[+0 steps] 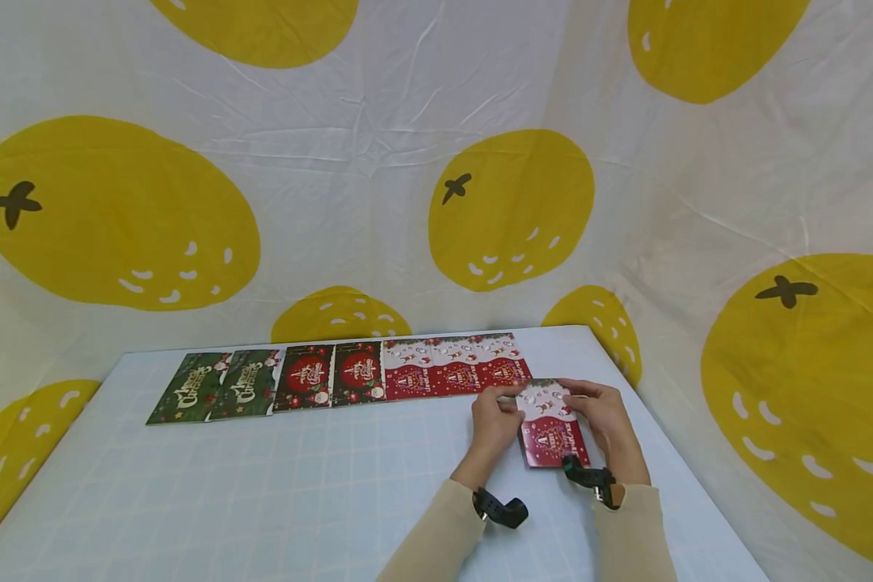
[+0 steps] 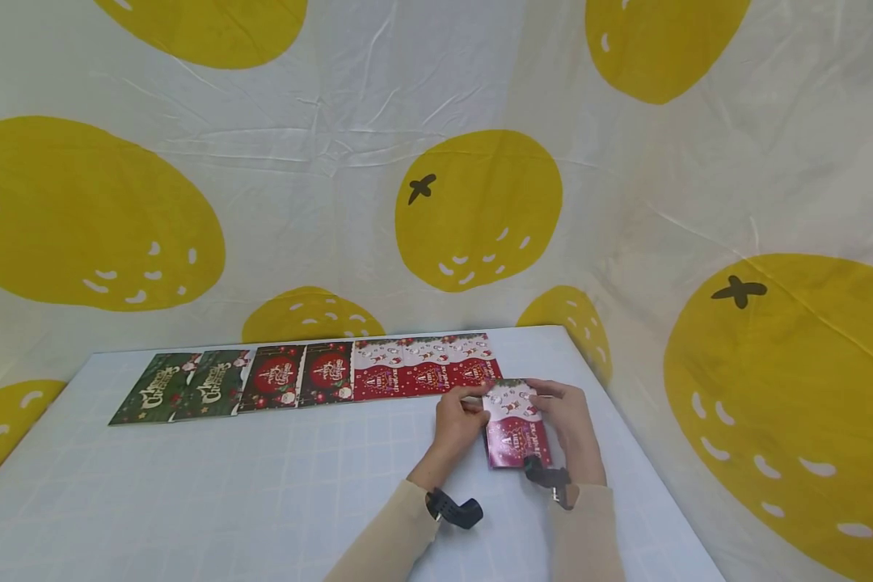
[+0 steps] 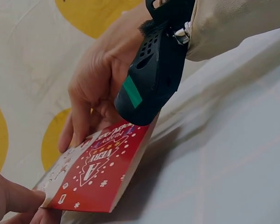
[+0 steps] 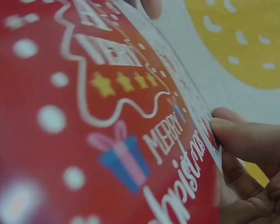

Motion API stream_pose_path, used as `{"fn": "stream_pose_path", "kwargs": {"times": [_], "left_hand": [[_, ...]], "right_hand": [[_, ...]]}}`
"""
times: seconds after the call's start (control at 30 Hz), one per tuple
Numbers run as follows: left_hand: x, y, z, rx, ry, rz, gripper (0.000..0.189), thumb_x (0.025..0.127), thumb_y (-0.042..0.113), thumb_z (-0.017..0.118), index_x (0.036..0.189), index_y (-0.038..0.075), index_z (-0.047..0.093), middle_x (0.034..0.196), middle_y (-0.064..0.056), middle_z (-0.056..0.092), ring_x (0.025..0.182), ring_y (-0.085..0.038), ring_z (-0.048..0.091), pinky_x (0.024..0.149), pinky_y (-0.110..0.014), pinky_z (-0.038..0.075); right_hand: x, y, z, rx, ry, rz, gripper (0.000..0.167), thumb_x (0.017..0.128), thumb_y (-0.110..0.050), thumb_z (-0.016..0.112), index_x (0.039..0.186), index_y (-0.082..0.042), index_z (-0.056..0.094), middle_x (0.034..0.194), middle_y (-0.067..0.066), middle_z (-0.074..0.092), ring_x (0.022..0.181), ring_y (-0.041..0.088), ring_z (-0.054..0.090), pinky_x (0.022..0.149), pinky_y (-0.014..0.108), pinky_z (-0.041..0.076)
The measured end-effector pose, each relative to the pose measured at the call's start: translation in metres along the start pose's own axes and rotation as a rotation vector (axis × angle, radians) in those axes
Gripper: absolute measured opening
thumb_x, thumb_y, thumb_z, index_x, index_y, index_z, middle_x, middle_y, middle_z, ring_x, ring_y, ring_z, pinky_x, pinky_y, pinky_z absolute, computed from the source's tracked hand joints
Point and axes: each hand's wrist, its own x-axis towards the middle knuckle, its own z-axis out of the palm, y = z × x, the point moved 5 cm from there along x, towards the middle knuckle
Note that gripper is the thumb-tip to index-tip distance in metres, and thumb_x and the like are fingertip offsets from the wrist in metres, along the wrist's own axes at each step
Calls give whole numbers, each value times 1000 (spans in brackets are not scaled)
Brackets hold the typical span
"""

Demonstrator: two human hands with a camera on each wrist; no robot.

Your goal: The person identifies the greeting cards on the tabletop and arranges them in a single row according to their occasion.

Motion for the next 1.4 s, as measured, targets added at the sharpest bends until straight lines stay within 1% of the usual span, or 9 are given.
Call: {"fn": "stream_pose_path", "kwargs": {"times": [0.1, 0.23, 0.37, 0.53, 0.67, 0.9, 1.17, 1.3, 1.4], "left_hand": [[-1, 1, 1, -13, -47, 0, 37, 76, -15, 81, 106, 7, 80, 103, -2, 74, 76, -6, 67, 65, -22, 57], [-1, 1, 3, -18, -118, -3, 32, 79, -13, 80, 105, 7, 80, 98, -3, 75, 75, -7, 67, 66, -22, 58], [-2, 1, 5, 12, -169, -3, 27, 82, -9, 82, 102, 9, 81, 95, 0, 73, 75, -7, 66, 67, -23, 57], [-3, 2, 5, 29, -188, -19, 22, 86, -5, 81, 99, 13, 82, 96, 4, 72, 77, -7, 65, 69, -24, 58], [-4, 2, 5, 18, -208, -26, 22, 87, -6, 80, 99, 11, 82, 96, 5, 73, 78, -8, 67, 68, -25, 58], [-4, 0, 6, 25, -254, -51, 19, 87, -4, 79, 97, 11, 84, 90, 5, 72, 71, -7, 64, 62, -23, 55], [-4, 1, 6, 34, -246, -58, 24, 83, -9, 78, 95, 11, 85, 84, 3, 71, 67, -8, 63, 59, -23, 52], [-2, 1, 4, 39, -202, -55, 29, 79, -13, 79, 95, 11, 85, 82, 2, 70, 64, -8, 62, 57, -23, 51], [0, 1, 1, 27, -158, -51, 34, 77, -16, 78, 96, 11, 85, 83, 2, 71, 64, -8, 62, 57, -23, 52]], "right_hand": [[2, 0, -4, 32, 45, 0, 39, 103, -3, 62, 142, -4, 64, 153, 21, 49, 138, 35, 43, 112, 43, 42], [6, 2, -9, 56, 108, -4, 39, 102, -4, 63, 142, -5, 65, 150, 18, 51, 132, 30, 45, 100, 31, 45], [8, 3, -11, 77, 159, -6, 39, 104, -4, 61, 142, -6, 65, 148, 15, 52, 127, 27, 49, 95, 28, 47], [10, 6, -15, 112, 223, 20, 39, 104, -5, 61, 143, -9, 65, 147, 12, 52, 127, 25, 49, 99, 31, 46], [12, 9, -19, 140, 274, 35, 39, 105, -6, 62, 143, -12, 66, 148, 11, 53, 131, 24, 47, 107, 35, 45], [15, 12, -22, 164, 298, 36, 39, 105, -7, 61, 143, -14, 66, 149, 10, 53, 136, 25, 45, 115, 38, 42], [15, 11, -23, 169, 306, 28, 37, 105, -11, 63, 142, -14, 67, 143, 8, 55, 132, 24, 46, 112, 35, 43], [13, 9, -21, 173, 289, 13, 37, 104, -14, 66, 141, -15, 68, 137, 4, 57, 125, 20, 50, 109, 31, 46], [13, 7, -19, 161, 249, -10, 38, 102, -16, 70, 141, -15, 69, 135, 4, 58, 122, 19, 54, 104, 27, 49]]}}
